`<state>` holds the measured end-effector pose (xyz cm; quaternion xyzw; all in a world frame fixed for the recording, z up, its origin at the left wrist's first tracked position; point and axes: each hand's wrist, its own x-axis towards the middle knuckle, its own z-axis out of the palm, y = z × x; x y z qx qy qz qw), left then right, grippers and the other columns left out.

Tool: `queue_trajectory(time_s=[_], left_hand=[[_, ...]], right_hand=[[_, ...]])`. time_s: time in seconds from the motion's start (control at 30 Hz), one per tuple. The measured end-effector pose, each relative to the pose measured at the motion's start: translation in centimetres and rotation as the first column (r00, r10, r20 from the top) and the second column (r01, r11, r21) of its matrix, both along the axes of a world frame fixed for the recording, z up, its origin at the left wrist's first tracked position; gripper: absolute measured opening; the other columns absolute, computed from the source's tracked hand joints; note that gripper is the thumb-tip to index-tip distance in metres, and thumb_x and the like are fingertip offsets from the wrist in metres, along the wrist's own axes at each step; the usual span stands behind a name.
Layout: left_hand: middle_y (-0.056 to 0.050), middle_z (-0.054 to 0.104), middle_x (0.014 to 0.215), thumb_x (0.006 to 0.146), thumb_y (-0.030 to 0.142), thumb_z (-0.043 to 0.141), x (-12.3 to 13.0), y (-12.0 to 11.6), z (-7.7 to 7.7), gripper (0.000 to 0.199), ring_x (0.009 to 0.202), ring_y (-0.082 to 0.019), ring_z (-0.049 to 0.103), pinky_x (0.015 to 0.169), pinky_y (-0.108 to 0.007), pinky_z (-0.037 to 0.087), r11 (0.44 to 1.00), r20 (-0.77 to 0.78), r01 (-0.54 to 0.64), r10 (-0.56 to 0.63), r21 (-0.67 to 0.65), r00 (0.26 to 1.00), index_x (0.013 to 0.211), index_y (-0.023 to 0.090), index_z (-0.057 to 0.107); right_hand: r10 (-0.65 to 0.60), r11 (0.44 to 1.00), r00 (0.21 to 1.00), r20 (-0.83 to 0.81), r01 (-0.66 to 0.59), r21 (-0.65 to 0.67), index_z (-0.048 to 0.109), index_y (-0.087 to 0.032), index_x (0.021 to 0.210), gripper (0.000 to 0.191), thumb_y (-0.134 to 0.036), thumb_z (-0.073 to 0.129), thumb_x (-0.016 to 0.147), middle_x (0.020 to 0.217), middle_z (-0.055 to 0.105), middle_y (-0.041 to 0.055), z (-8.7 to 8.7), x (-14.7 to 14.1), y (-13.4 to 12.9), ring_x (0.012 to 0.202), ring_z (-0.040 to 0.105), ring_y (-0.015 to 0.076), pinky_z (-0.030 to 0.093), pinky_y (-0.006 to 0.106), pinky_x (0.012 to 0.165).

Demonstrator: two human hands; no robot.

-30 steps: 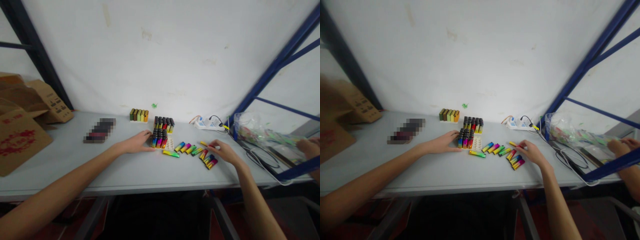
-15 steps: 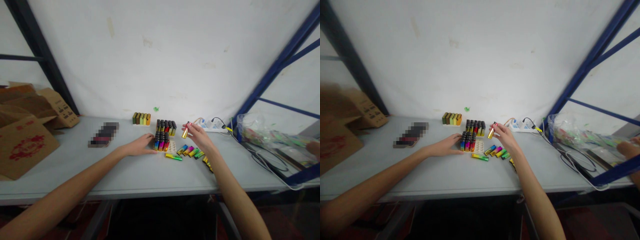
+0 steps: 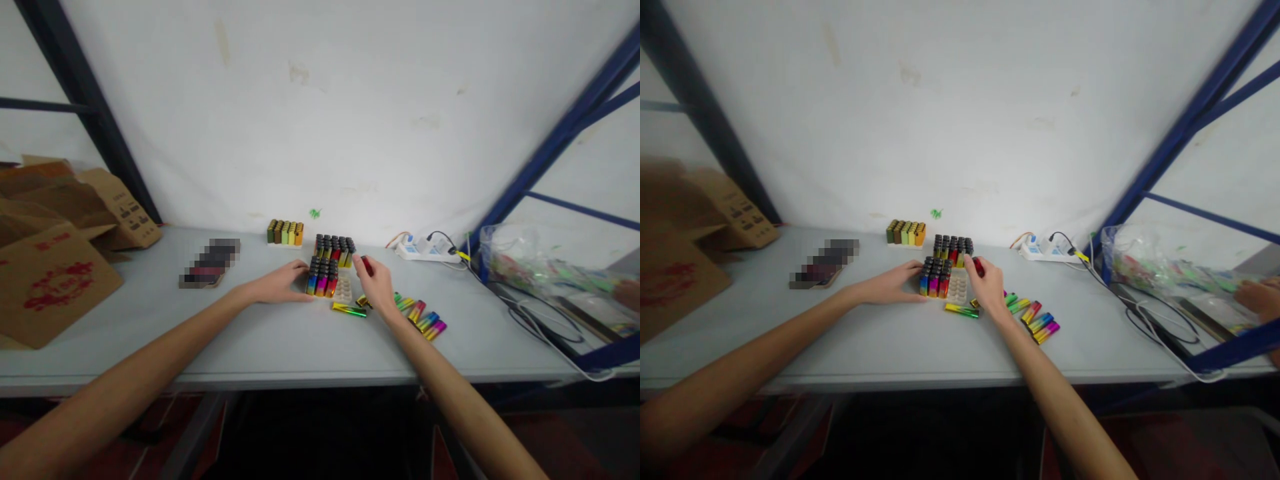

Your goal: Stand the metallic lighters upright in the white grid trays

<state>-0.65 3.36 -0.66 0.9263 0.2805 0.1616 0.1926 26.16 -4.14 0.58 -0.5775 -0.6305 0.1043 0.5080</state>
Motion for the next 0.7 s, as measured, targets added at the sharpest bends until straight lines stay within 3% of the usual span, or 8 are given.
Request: queue_trajectory(time_s=[0.27,0.5,0.7], left_hand=[[-0.016,0.058,0.145,0.087,0.072,0.069,0.00,-0.04,-0.11,0.081,0.134,-0.034,0.056,0.116,-0.039,0.043,1.000,-0.012,-0.019,0.019,0.003,1.000,0.143,0.015,0.058],[-0.016,0.059,0.143,0.085,0.072,0.070,0.09,-0.19,0.15,0.080,0.132,-0.036,0.057,0.116,-0.043,0.044,0.999,-0.002,-0.026,0.026,-0.028,1.000,0.141,0.015,0.060],[-0.016,0.059,0.144,0.086,0.072,0.069,0.07,-0.25,0.12,0.081,0.134,-0.035,0.056,0.117,-0.040,0.043,0.999,-0.012,-0.033,0.033,-0.021,0.999,0.142,0.015,0.059]], right_hand=[[-0.074,0.996,0.995,0.061,0.077,-0.043,0.038,-0.025,0.058,0.034,-0.044,0.047,0.085,0.054,0.035,-0.0051,-0.37,-0.14,0.28,0.057,0.035,0.0132,0.022,0.030,0.057],[-0.049,0.996,0.996,0.069,0.054,-0.073,0.040,-0.024,0.061,0.037,-0.048,0.046,0.089,0.055,0.038,-0.0050,-0.69,-0.20,0.21,0.058,0.037,0.0137,0.024,0.030,0.058],[0.096,0.990,0.995,0.024,-0.093,-0.105,0.057,-0.023,0.099,0.043,-0.063,0.044,0.102,0.072,0.059,-0.0029,-0.72,0.67,0.43,0.068,0.055,0.0175,0.041,0.029,0.066]])
